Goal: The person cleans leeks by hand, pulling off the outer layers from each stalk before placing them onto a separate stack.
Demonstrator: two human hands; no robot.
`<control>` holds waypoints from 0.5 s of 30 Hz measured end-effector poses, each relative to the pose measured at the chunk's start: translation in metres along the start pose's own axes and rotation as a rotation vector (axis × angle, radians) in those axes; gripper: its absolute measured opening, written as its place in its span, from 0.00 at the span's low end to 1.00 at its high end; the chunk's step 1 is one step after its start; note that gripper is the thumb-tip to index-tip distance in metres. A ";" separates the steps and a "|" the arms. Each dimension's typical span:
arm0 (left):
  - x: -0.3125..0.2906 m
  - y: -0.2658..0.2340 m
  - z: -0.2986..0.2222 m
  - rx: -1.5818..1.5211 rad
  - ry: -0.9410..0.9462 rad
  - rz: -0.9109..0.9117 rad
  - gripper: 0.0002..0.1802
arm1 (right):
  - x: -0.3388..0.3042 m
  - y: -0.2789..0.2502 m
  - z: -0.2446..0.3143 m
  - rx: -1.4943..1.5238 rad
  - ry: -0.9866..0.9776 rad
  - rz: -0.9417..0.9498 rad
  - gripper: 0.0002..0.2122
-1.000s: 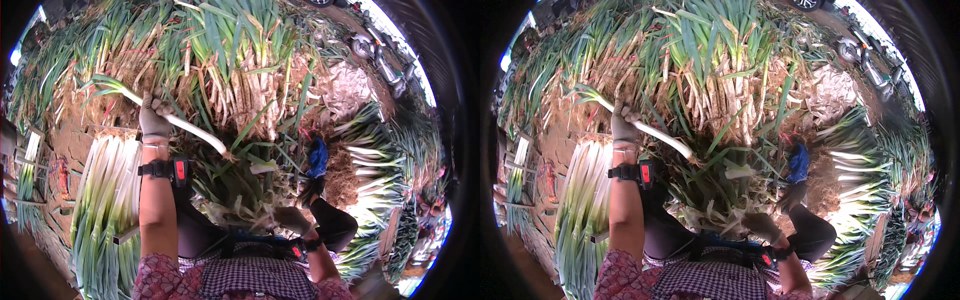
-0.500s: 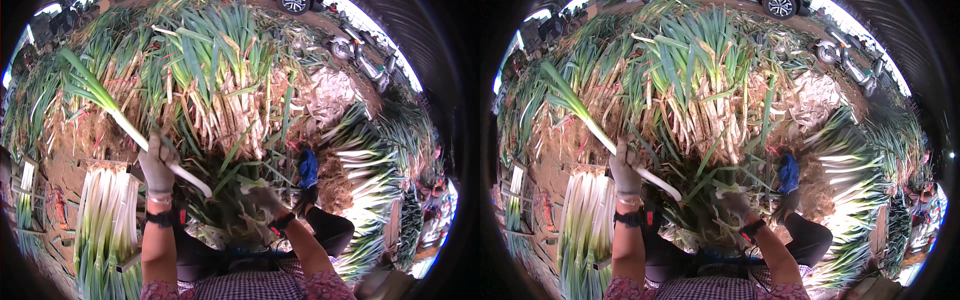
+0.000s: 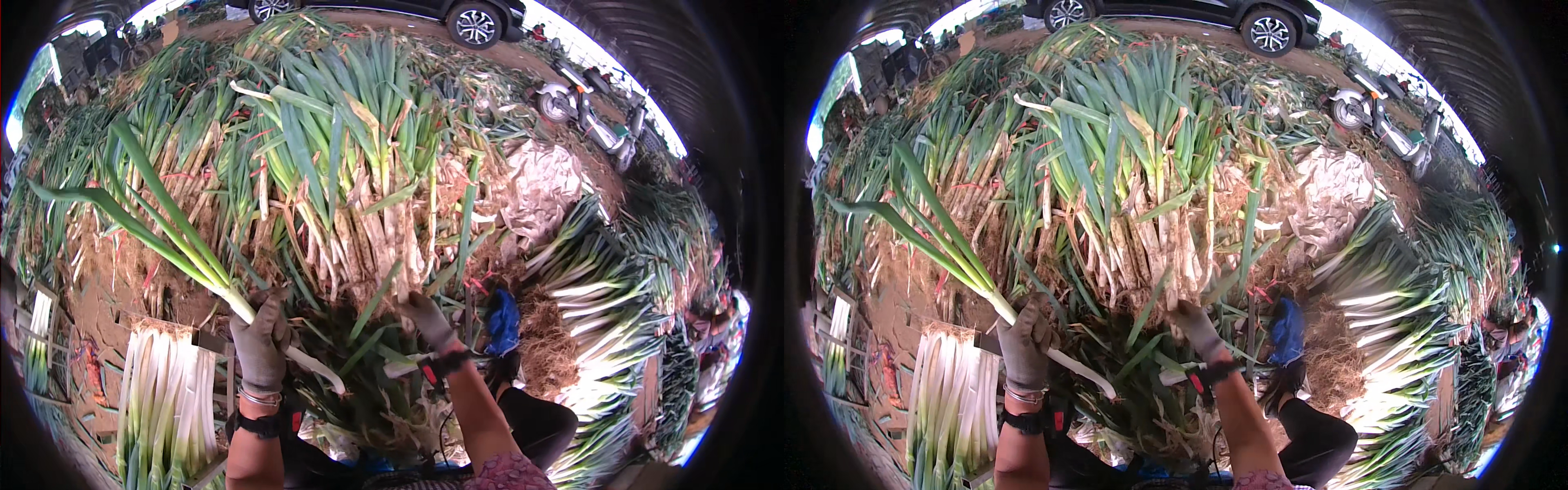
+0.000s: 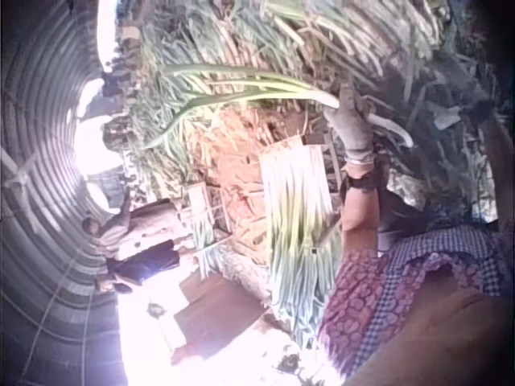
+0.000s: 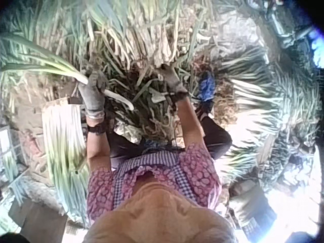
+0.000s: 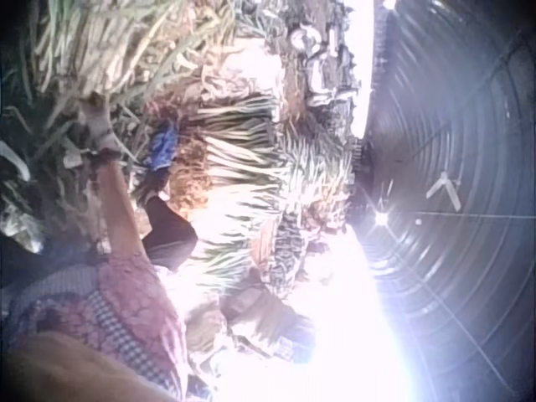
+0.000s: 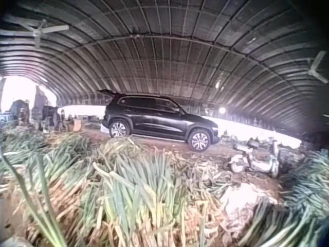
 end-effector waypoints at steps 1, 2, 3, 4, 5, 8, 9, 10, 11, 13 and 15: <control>0.000 0.002 0.001 -0.009 0.001 0.004 0.12 | -0.030 -0.009 0.028 0.381 -0.034 0.121 0.24; 0.000 0.010 0.001 -0.026 -0.017 0.035 0.12 | -0.051 -0.019 0.044 0.762 -0.069 0.227 0.22; 0.001 0.015 0.001 -0.039 -0.035 0.065 0.13 | -0.059 -0.023 0.048 0.759 -0.071 0.209 0.22; 0.003 0.018 0.004 -0.044 -0.039 0.077 0.13 | -0.066 -0.021 0.054 0.854 -0.154 0.402 0.23; 0.006 0.019 0.012 -0.049 -0.037 0.102 0.12 | -0.072 -0.019 0.060 0.939 -0.239 0.601 0.25; 0.001 0.023 0.011 -0.047 -0.073 0.125 0.10 | -0.042 -0.034 0.105 0.348 -0.180 -0.119 0.18; 0.000 0.022 0.011 -0.033 -0.068 0.124 0.10 | -0.039 -0.034 0.111 0.342 -0.186 -0.120 0.18; -0.001 0.021 0.012 -0.020 -0.064 0.123 0.10 | -0.036 -0.034 0.115 0.767 -0.177 -0.060 0.15; -0.002 0.019 0.012 -0.025 -0.059 0.117 0.10 | -0.037 -0.030 0.118 1.192 -0.158 0.014 0.12; -0.002 0.015 0.013 -0.041 -0.065 0.124 0.10 | -0.062 -0.016 0.113 1.161 -0.083 0.001 0.10; 0.004 0.014 0.023 -0.044 -0.056 0.150 0.10 | -0.094 -0.004 0.091 1.127 -0.013 -0.036 0.09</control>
Point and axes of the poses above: each hand's wrist, its own x-axis towards the middle knuckle, its own y-axis out of the palm, z = x × y, the point moved 1 cm from there along x, towards the middle knuckle, and after that the axes turned 8 degrees about -x, right-handed, at the moved point
